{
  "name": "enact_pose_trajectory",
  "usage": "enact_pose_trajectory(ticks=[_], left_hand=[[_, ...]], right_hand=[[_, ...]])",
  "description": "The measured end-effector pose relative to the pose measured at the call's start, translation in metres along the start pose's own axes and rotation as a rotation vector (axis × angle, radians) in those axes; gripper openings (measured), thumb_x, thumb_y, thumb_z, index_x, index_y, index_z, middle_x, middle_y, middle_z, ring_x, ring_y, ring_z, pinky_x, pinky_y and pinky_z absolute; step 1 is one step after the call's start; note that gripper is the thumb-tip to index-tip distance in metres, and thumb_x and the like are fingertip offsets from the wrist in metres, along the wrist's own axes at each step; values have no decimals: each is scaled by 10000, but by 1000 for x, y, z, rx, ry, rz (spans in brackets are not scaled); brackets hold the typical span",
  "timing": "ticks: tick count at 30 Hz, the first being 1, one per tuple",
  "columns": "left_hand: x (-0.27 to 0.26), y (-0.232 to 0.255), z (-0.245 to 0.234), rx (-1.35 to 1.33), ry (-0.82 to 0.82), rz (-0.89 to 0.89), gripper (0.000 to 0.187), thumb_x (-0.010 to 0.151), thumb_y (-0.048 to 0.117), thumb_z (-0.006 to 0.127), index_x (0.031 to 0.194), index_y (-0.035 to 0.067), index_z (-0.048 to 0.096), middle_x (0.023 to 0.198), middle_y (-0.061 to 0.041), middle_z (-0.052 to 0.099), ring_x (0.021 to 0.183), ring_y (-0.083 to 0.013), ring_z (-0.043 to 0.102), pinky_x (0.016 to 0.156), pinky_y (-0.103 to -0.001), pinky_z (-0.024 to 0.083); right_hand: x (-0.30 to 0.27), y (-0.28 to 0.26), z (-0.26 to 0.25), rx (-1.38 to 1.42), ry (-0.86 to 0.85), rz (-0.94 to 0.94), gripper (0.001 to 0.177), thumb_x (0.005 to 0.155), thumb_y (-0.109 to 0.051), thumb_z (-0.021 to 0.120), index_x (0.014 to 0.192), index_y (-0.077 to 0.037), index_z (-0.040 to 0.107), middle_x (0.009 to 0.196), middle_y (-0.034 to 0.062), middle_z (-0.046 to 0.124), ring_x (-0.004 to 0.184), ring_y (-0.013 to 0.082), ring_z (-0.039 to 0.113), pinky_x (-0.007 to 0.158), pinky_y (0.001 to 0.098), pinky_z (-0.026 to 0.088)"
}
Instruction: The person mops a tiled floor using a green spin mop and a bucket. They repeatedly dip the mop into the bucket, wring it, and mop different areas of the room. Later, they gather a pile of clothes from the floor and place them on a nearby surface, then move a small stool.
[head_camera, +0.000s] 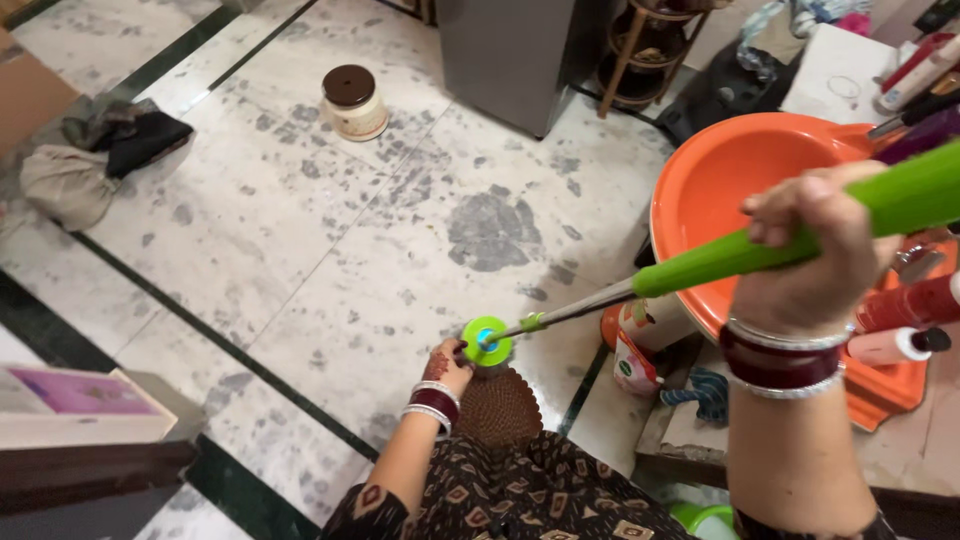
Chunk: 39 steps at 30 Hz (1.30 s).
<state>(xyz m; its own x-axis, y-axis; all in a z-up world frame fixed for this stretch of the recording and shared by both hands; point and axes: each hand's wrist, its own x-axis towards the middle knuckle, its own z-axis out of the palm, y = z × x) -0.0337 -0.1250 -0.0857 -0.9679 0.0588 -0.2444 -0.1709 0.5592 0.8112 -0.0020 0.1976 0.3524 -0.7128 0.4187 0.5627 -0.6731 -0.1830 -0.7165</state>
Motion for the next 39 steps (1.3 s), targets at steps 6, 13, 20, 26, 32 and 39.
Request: enact_pose_trajectory(ticks=[6,13,20,26,32,39], left_hand=[[-31,100,-27,-104,87,138,614,719,24,794,1297,68,588,1316,-157,605,1160,-281,668,994,-375,556],[-50,240,-52,-37,130,424,667,740,70,810,1357,92,558,1332,-133,600,1234,-293,631,1064,-381,525],[-66,300,-24,68,231,576,986,660,159,897,1483,18,374,1441,-249,444,1319,-411,453,1102,-469,401],[-65,267,8,156,52,465,760,707,203,858,1366,69,504,1332,-169,581,1256,-359,558,1134,-544,313],[-33,229,39,134,138,634,403,815,197,780,1192,96,681,1148,-124,724,1113,-312,679,1068,-448,499],[3,192,77,245,-36,552,161,874,209,724,1029,188,759,1003,-55,740,999,-243,689,959,-388,541]], right_hand=[[10,22,42,62,-148,38,159,943,-66,711,886,-64,562,698,51,538,532,152,504,639,322,542],[30,7,50,97,-166,-24,171,1004,-74,684,894,-28,562,678,81,522,566,161,515,697,323,550],[-11,53,16,186,-112,-39,178,1038,-152,626,902,-81,536,711,52,537,610,136,541,736,312,548],[-86,98,-40,-379,-740,129,87,824,6,702,893,-24,658,1123,186,640,1110,284,623,997,425,523],[-95,63,-66,-173,-602,339,85,924,-48,602,870,-6,652,900,132,702,944,242,684,967,402,543],[-121,100,-82,-86,-497,264,231,1036,-125,560,820,-52,599,750,71,650,770,170,652,902,372,572]])
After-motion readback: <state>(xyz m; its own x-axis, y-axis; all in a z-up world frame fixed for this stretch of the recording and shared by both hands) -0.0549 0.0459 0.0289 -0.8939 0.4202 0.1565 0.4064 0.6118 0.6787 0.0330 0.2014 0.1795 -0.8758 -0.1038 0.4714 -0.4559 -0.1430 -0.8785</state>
